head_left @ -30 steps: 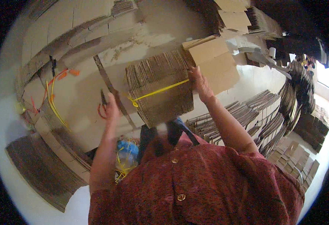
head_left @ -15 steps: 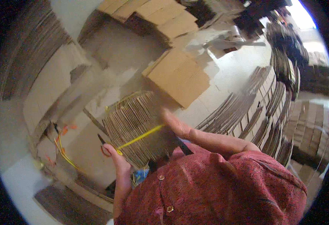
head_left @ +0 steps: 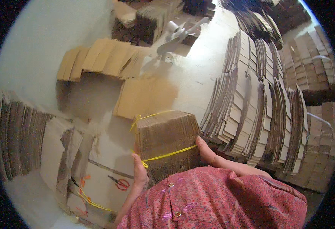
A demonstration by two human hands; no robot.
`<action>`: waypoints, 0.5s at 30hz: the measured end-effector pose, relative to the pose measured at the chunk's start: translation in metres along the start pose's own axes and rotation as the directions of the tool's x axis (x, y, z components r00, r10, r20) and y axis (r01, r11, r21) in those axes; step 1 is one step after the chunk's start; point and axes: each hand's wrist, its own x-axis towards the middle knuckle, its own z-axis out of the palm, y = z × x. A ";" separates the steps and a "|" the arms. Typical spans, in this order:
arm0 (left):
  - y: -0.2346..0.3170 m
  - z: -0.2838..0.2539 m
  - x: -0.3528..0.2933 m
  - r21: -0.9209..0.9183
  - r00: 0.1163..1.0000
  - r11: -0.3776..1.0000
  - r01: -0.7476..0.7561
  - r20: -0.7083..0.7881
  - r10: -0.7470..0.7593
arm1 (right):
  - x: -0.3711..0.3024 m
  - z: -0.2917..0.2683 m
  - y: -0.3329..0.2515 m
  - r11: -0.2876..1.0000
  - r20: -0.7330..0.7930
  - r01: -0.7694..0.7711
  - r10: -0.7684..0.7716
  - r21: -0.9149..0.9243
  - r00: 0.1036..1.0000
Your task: The person gathers flat cardboard pieces, stacks them, and ties the stack with a yellow plastic strap. They repeat this process to create multiple bundles, then place the finished bundles on the floor.
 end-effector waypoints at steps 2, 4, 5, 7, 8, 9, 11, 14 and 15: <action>0.001 0.019 0.021 0.112 0.989 0.991 -0.069 0.141 0.053 | 0.003 -0.022 0.012 0.981 -0.041 -0.095 0.103 0.167 0.994; 0.008 0.052 0.038 0.259 0.978 0.965 -0.046 0.208 -0.009 | 0.021 -0.059 0.060 0.957 -0.075 -0.062 0.087 0.285 0.993; 0.015 0.078 0.045 0.271 0.965 0.959 -0.082 0.261 0.009 | 0.028 -0.074 0.063 0.937 -0.088 -0.027 0.061 0.349 0.994; 0.023 0.131 0.058 0.246 0.965 0.968 -0.048 0.262 -0.019 | 0.028 -0.095 0.032 0.878 -0.096 0.025 0.025 0.478 0.995; 0.024 0.151 0.064 0.241 0.965 0.970 -0.025 0.260 -0.039 | 0.019 -0.100 0.002 0.833 -0.100 0.039 0.020 0.552 0.995; 0.024 0.168 0.072 0.306 0.964 0.951 -0.045 0.265 -0.039 | 0.012 -0.109 -0.029 0.697 -0.028 -0.041 0.088 0.716 0.996; 0.019 0.205 0.093 0.413 0.954 0.907 -0.085 0.296 -0.045 | 0.030 -0.147 -0.013 0.685 -0.060 -0.004 0.070 0.728 0.996; 0.014 0.257 0.120 0.450 0.929 0.881 -0.147 0.368 -0.033 | 0.037 -0.201 -0.026 0.653 -0.040 -0.053 0.127 0.756 0.991; 0.013 0.271 0.131 0.458 0.919 0.872 -0.175 0.393 -0.022 | 0.040 -0.213 -0.038 0.632 -0.042 -0.056 0.139 0.773 0.989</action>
